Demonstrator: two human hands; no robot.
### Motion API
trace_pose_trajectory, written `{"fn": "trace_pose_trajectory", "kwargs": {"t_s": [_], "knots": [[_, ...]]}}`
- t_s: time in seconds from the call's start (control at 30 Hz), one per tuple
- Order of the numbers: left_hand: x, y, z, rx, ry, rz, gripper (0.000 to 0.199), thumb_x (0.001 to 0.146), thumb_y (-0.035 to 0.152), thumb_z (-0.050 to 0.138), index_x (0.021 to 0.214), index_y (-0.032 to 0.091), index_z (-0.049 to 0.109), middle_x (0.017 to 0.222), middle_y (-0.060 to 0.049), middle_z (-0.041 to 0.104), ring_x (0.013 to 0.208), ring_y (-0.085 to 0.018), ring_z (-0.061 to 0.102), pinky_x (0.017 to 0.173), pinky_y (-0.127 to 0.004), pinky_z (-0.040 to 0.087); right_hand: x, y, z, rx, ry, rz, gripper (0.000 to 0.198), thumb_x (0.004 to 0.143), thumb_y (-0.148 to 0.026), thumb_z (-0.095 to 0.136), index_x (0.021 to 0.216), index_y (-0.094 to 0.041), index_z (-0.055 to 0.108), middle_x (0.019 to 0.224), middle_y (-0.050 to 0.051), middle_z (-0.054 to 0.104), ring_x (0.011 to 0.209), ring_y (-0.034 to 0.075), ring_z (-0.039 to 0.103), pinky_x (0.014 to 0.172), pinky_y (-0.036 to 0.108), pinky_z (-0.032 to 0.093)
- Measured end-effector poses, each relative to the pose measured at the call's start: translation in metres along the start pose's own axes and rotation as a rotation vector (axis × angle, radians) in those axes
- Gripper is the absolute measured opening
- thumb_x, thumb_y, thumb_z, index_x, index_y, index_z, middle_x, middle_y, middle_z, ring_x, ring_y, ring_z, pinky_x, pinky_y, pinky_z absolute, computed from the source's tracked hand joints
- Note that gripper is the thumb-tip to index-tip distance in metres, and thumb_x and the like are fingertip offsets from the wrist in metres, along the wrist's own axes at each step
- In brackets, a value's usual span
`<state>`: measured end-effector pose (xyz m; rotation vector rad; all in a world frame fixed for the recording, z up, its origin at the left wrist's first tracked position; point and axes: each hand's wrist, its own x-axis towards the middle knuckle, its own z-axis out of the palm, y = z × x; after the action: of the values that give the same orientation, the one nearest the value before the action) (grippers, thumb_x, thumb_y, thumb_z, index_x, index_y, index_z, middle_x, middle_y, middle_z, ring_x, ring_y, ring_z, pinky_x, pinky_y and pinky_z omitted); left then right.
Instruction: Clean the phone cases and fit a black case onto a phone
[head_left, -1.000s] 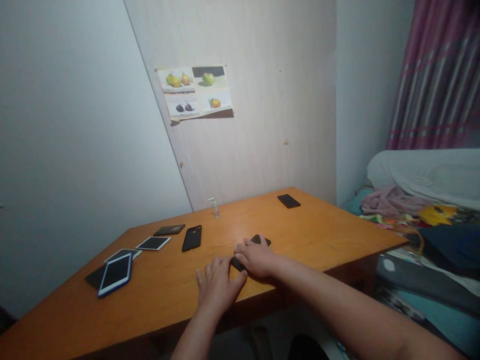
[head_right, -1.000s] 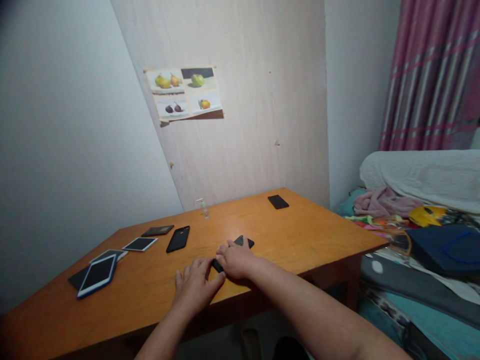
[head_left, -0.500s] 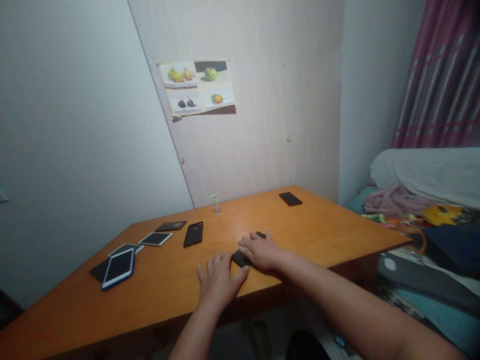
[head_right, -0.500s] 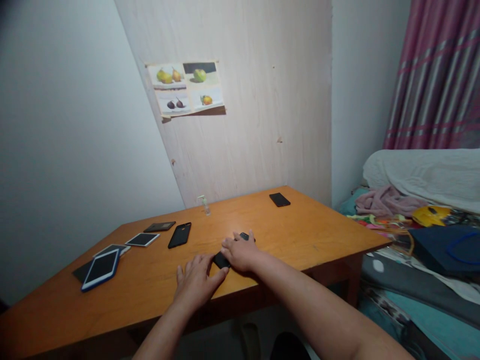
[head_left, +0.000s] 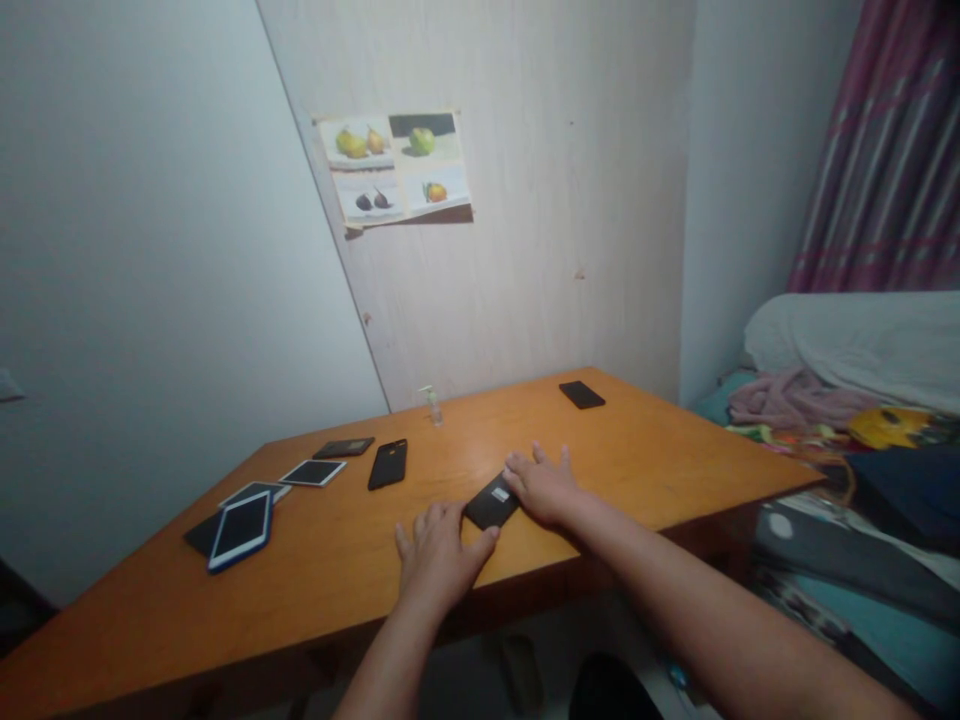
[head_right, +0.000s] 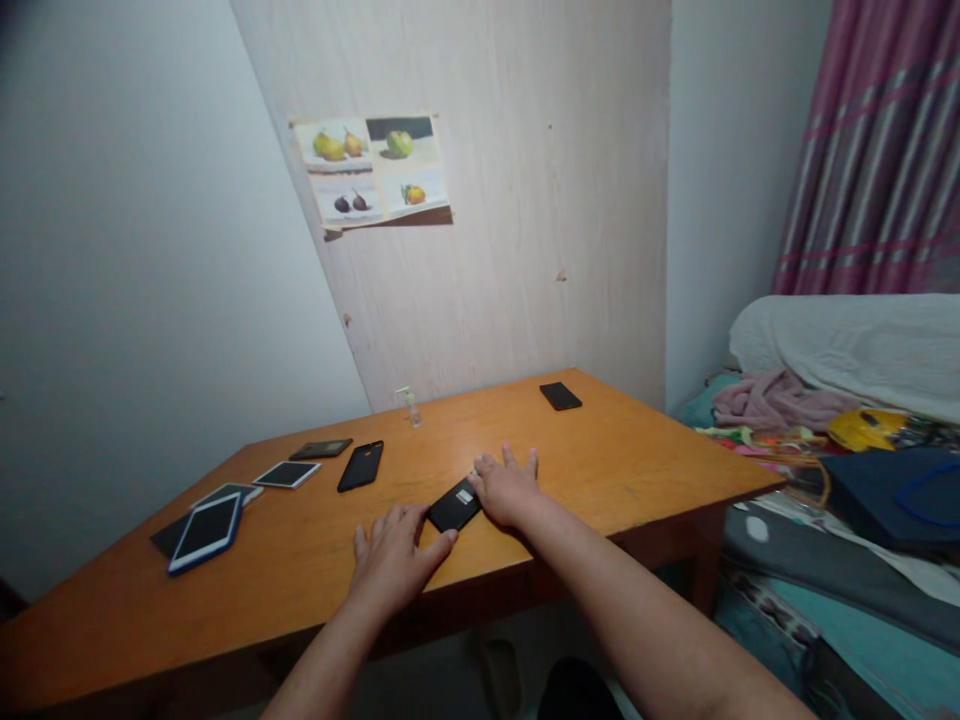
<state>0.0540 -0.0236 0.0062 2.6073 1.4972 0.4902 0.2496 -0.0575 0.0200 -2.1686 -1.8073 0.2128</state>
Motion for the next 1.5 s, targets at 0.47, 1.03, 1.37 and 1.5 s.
{"fn": "trace_pose_trajectory", "kwargs": {"t_s": [0.47,1.03,1.37,1.5], "knots": [[-0.001,0.004,-0.003,0.049,-0.03,-0.02,0.06,0.084,0.068,0.046,0.128,0.028,0.058,0.133,-0.012,0.057,0.126,-0.035,0.046,0.113,-0.066,0.011,-0.025,0.016,0.0,0.014,0.04,0.067,0.058,0.102,-0.047,0.022,0.152,-0.023,0.038,0.159,0.007,0.033,0.15,0.037,0.011,0.109,0.075,-0.006],[0.004,0.0,-0.001,0.049,-0.036,-0.027,0.059,0.089,0.067,0.036,0.126,0.027,0.059,0.136,-0.013,0.056,0.128,-0.035,0.046,0.113,-0.064,0.016,-0.037,0.009,0.008,-0.028,0.197,-0.201,0.033,0.099,-0.025,0.038,0.104,-0.023,0.07,0.114,0.01,0.072,0.127,0.026,0.054,0.115,0.047,0.021],[0.006,-0.005,-0.001,-0.11,-0.001,-0.008,0.044,0.082,0.062,0.056,0.112,0.03,0.062,0.127,-0.007,0.062,0.121,-0.032,0.051,0.109,-0.059,0.023,-0.015,0.028,0.007,0.14,0.31,0.042,0.026,0.093,-0.024,0.047,0.103,-0.021,0.071,0.11,0.01,0.066,0.109,0.023,0.057,0.092,0.03,0.04],[0.003,-0.006,-0.001,-0.18,0.065,-0.011,0.043,0.078,0.054,0.065,0.114,0.031,0.061,0.117,-0.005,0.067,0.117,-0.031,0.054,0.107,-0.052,0.027,-0.013,0.03,0.013,0.225,0.348,0.074,0.022,0.091,-0.024,0.049,0.101,-0.022,0.069,0.103,0.009,0.064,0.098,0.022,0.059,0.086,0.03,0.041]]}}
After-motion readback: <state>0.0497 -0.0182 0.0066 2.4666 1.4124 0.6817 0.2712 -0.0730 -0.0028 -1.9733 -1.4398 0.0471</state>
